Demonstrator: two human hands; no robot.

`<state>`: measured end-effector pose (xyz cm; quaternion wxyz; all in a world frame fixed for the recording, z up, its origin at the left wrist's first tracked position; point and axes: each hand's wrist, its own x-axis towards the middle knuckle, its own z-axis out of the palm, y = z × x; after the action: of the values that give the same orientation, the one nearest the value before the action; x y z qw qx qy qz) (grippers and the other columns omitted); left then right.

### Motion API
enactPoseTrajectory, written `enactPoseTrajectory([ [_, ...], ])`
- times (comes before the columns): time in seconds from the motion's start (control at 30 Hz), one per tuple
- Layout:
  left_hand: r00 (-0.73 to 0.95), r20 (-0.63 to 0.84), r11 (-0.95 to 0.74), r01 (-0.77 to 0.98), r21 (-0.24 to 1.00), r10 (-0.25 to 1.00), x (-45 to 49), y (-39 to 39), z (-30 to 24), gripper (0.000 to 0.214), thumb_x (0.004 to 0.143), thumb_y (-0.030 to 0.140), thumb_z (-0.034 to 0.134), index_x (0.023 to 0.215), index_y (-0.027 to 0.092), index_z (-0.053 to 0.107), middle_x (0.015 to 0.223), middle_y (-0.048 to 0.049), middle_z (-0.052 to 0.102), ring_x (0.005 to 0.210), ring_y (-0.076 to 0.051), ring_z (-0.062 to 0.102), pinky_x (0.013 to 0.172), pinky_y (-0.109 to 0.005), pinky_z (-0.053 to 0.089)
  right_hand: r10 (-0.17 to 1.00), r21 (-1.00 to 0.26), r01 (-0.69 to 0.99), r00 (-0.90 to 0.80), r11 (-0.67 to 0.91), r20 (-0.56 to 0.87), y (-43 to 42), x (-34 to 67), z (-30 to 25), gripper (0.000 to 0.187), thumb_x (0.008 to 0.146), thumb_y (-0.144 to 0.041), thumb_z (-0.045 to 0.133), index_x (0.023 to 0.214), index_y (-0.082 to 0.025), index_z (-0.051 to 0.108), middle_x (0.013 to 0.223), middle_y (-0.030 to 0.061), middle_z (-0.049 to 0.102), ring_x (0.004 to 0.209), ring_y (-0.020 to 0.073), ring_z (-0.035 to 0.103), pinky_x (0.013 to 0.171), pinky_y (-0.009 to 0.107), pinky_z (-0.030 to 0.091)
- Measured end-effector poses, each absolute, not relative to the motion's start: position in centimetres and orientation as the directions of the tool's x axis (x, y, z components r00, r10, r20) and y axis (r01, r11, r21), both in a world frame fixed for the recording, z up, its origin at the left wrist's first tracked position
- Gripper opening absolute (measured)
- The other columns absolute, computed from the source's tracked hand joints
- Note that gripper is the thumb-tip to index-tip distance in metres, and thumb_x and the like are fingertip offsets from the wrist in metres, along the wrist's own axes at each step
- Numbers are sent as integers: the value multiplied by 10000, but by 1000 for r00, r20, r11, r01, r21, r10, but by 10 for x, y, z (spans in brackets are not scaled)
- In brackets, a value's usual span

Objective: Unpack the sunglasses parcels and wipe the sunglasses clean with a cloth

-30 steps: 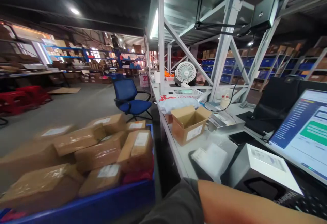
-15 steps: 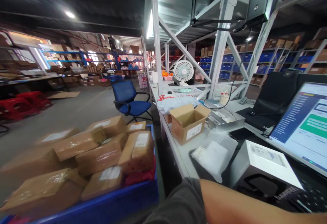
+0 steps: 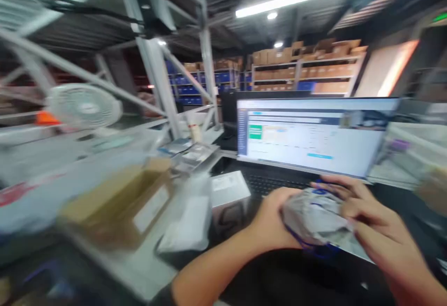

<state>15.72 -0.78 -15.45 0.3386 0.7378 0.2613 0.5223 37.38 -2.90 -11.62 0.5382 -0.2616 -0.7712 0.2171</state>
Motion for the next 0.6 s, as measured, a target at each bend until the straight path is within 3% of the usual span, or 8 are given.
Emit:
enactPoseTrajectory([
  [0.17,136,703,-713,223,665,698,154,1,-155,612,593,259,831,1164,208,618,1121,-82,665,1031,-284,645,918,-419,508,519,-324,510,-302,796,800,-27,388,-103,285,839,2,507,704,-216,632,1355,36,506,1277,233,535,1051,397,514],
  [0.23,97,732,-723,286,629,675,153,3,-156,593,605,205,782,1170,215,601,1124,-73,650,1032,-277,636,908,-419,509,512,-306,570,-244,763,823,-33,389,-99,297,867,-11,486,771,-229,664,1357,49,505,1273,226,530,1055,410,509],
  [0.37,40,834,-757,445,479,551,155,7,-163,607,641,201,799,1206,225,577,1147,-68,634,1060,-273,618,966,-460,494,556,-314,648,-205,694,806,-47,378,-98,235,927,-157,552,1095,-252,688,1278,106,553,1202,257,551,993,467,523],
  [0.47,10,909,-778,520,351,417,158,8,-169,625,695,305,825,1250,221,551,1185,-84,624,1118,-288,599,1038,-511,455,591,-275,732,-211,624,779,-51,363,-102,91,896,-253,644,933,-216,719,1121,121,597,1061,286,570,854,473,547],
  [0.6,-110,906,-712,582,393,410,162,7,-173,548,726,314,785,1212,215,552,1143,-78,624,1067,-277,607,976,-481,493,486,-192,716,-230,671,843,-51,348,-110,146,893,-256,666,765,-203,710,1105,122,600,1045,285,554,873,465,521],
])
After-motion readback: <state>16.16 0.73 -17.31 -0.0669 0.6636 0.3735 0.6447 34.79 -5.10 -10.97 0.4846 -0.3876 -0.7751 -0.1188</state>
